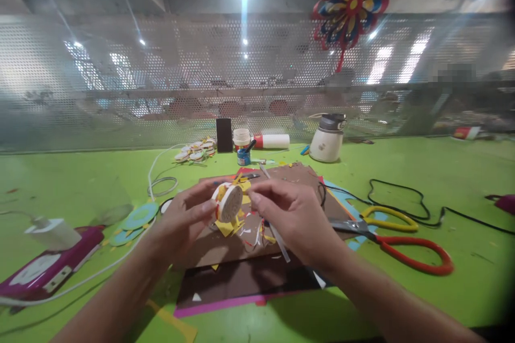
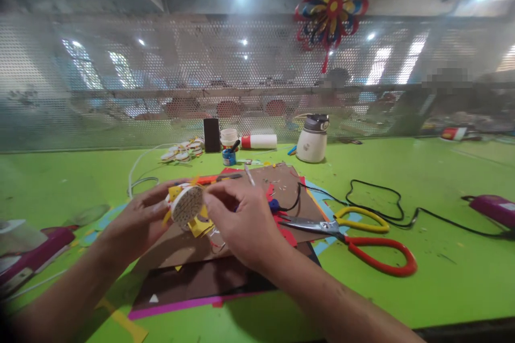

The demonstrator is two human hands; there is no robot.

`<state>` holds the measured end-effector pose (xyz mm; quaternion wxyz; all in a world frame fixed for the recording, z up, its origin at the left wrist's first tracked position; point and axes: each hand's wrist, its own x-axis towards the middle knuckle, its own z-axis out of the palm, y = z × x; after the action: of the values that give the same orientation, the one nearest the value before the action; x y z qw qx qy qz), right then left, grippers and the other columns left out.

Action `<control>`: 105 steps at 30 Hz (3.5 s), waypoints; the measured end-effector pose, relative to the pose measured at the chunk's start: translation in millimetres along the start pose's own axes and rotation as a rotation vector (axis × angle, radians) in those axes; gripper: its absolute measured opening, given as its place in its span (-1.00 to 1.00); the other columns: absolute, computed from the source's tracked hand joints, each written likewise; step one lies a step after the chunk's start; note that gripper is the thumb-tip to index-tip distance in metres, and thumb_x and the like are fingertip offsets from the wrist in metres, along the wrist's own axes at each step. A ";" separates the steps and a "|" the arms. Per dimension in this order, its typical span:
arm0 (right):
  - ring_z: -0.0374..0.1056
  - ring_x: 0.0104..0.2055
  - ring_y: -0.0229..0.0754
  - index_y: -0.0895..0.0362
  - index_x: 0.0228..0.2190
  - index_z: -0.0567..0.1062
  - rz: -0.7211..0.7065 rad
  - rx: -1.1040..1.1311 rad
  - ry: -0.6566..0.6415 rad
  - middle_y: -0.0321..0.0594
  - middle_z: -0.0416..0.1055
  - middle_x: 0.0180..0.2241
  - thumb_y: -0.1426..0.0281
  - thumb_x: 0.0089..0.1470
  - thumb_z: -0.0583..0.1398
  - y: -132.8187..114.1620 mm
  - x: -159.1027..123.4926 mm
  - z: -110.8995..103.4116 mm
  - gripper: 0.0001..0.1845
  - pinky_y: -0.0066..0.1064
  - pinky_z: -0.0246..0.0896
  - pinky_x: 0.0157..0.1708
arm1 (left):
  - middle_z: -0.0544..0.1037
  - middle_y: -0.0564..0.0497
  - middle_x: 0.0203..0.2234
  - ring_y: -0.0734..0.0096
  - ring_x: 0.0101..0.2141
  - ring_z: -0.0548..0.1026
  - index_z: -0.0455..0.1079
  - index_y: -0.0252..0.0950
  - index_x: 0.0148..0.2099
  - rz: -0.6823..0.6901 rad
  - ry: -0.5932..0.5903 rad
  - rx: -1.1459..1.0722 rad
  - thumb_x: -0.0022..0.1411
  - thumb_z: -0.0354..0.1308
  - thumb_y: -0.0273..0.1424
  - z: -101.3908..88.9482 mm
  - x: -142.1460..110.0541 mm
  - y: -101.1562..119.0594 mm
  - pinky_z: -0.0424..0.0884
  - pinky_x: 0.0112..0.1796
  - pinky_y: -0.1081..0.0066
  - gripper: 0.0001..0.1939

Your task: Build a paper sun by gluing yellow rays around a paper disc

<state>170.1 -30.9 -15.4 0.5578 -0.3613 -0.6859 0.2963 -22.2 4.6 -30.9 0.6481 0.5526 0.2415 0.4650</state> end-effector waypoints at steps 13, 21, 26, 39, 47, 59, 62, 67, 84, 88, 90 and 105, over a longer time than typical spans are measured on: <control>0.29 -0.47 -0.34 0.19 -0.49 0.50 0.312 0.217 -0.192 -0.32 0.42 -0.52 0.49 0.03 0.20 -1.8 -4.1 7.6 -0.90 -0.46 0.21 -0.42 | 0.58 -0.05 -0.08 0.23 -0.13 0.53 0.49 -0.16 -0.03 0.051 -0.037 0.202 0.07 0.29 -0.42 -7.0 1.1 -12.1 0.43 -0.15 0.40 -0.64; 0.20 -0.50 -0.39 0.20 -0.52 0.49 0.364 0.342 -0.211 -0.36 0.36 -0.56 0.46 0.03 0.21 -0.5 -4.7 7.8 -0.87 -0.51 0.10 -0.46 | 0.60 -0.02 -0.14 0.30 -0.18 0.55 0.49 -0.13 -0.04 -0.005 -0.056 0.170 0.08 0.30 -0.40 -10.2 0.8 -13.5 0.45 -0.17 0.39 -0.65; 0.21 -0.48 -0.38 0.19 -0.52 0.49 0.339 0.322 -0.217 -0.35 0.37 -0.54 0.45 0.03 0.20 0.1 -5.4 7.9 -0.87 -0.50 0.09 -0.46 | 0.61 -0.03 -0.17 0.27 -0.21 0.56 0.48 -0.12 -0.03 -0.038 -0.074 0.168 0.06 0.31 -0.34 -10.4 0.8 -12.4 0.45 -0.19 0.35 -0.63; 0.22 -0.49 -0.36 0.19 -0.52 0.49 0.336 0.301 -0.194 -0.32 0.36 -0.55 0.44 0.00 0.19 0.1 -6.5 10.2 -0.89 -0.49 0.12 -0.49 | 0.60 -0.04 -0.15 0.26 -0.15 0.51 0.48 -0.14 -0.02 -0.054 -0.038 0.248 0.02 0.33 -0.28 -14.2 2.3 -12.7 0.40 -0.14 0.36 -0.58; 0.20 -0.52 -0.36 0.18 -0.56 0.47 0.345 0.305 -0.167 -0.34 0.35 -0.58 0.43 -0.02 0.20 -1.6 -6.1 12.2 -0.86 -0.50 0.11 -0.52 | 0.56 -0.06 -0.06 0.21 -0.11 0.49 0.46 -0.12 0.04 -0.084 -0.035 0.225 0.05 0.31 -0.29 -15.9 -0.5 -14.6 0.38 -0.11 0.33 -0.55; 0.28 -0.51 -0.29 0.20 -0.49 0.49 0.076 0.108 0.191 -0.26 0.41 -0.54 0.35 0.00 0.24 -8.9 0.1 -10.2 -0.85 -0.40 0.23 -0.48 | 0.61 -0.12 -0.14 0.20 -0.20 0.56 0.52 -0.26 -0.02 -0.149 -0.160 -0.116 0.09 0.24 -0.38 -12.1 -1.2 -5.7 0.41 -0.15 0.32 -0.64; 0.37 -0.35 -0.21 0.19 -0.31 0.52 0.026 0.058 0.056 -0.17 0.48 -0.36 0.36 -0.01 0.26 -6.1 2.0 -11.5 -0.81 -0.32 0.30 -0.33 | 0.62 -0.03 -0.15 0.28 -0.19 0.55 0.56 -0.21 -0.09 -0.181 -0.126 -0.135 0.09 0.24 -0.40 -13.5 -3.4 -6.0 0.41 -0.16 0.41 -0.71; 0.36 -0.31 -0.22 0.18 -0.38 0.53 -0.027 -0.111 -0.064 -0.19 0.48 -0.35 0.40 -0.02 0.29 -7.0 -0.3 -4.9 -0.89 -0.34 0.27 -0.28 | 0.63 0.04 -0.19 0.30 -0.19 0.54 0.59 -0.18 -0.16 -0.193 -0.059 -0.089 0.06 0.26 -0.40 -10.6 -4.4 -2.7 0.41 -0.22 0.47 -0.76; 0.36 -0.40 -0.26 0.21 -0.40 0.57 -0.159 -0.335 -0.100 -0.22 0.51 -0.44 0.53 0.06 0.17 -6.0 -1.8 -7.3 -0.86 -0.41 0.23 -0.37 | 0.63 -0.06 -0.25 0.13 -0.14 0.52 0.60 -0.23 -0.23 -0.170 -0.039 -0.062 -0.01 0.30 -0.31 -7.8 -4.2 1.0 0.41 -0.23 0.37 -0.76; 0.37 -0.43 -0.28 0.18 -0.43 0.57 -0.150 -0.322 -0.116 -0.26 0.51 -0.48 0.50 0.09 0.18 -5.8 -1.0 -8.2 -0.85 -0.44 0.22 -0.41 | 0.64 -0.05 -0.31 0.20 -0.24 0.56 0.60 -0.25 -0.22 -0.159 -0.079 -0.116 0.00 0.28 -0.32 -7.6 -4.0 -0.9 0.44 -0.25 0.38 -0.75; 0.38 -0.43 -0.29 0.18 -0.43 0.57 -0.144 -0.299 -0.112 -0.27 0.52 -0.48 0.51 0.09 0.18 -6.4 -0.9 -8.2 -0.84 -0.44 0.22 -0.41 | 0.64 -0.04 -0.31 0.24 -0.27 0.56 0.60 -0.26 -0.23 -0.151 -0.090 -0.125 0.04 0.25 -0.31 -8.6 -3.6 -2.3 0.44 -0.24 0.39 -0.76; 0.32 -0.50 -0.25 0.22 -0.51 0.51 0.107 -0.352 0.169 -0.22 0.44 -0.56 0.41 0.03 0.14 27.3 25.4 -28.1 -0.81 -0.40 0.21 -0.45 | 0.63 -0.16 -0.34 0.10 -0.31 0.57 0.57 -0.32 -0.22 -0.171 -0.106 -0.151 0.04 0.22 -0.28 -1.9 -2.0 -1.7 0.45 -0.21 0.17 -0.72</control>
<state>199.2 5.6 -17.8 0.5251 -0.5129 -0.6576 0.1697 -24.0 3.9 -33.4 0.7369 0.5036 0.2174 0.3952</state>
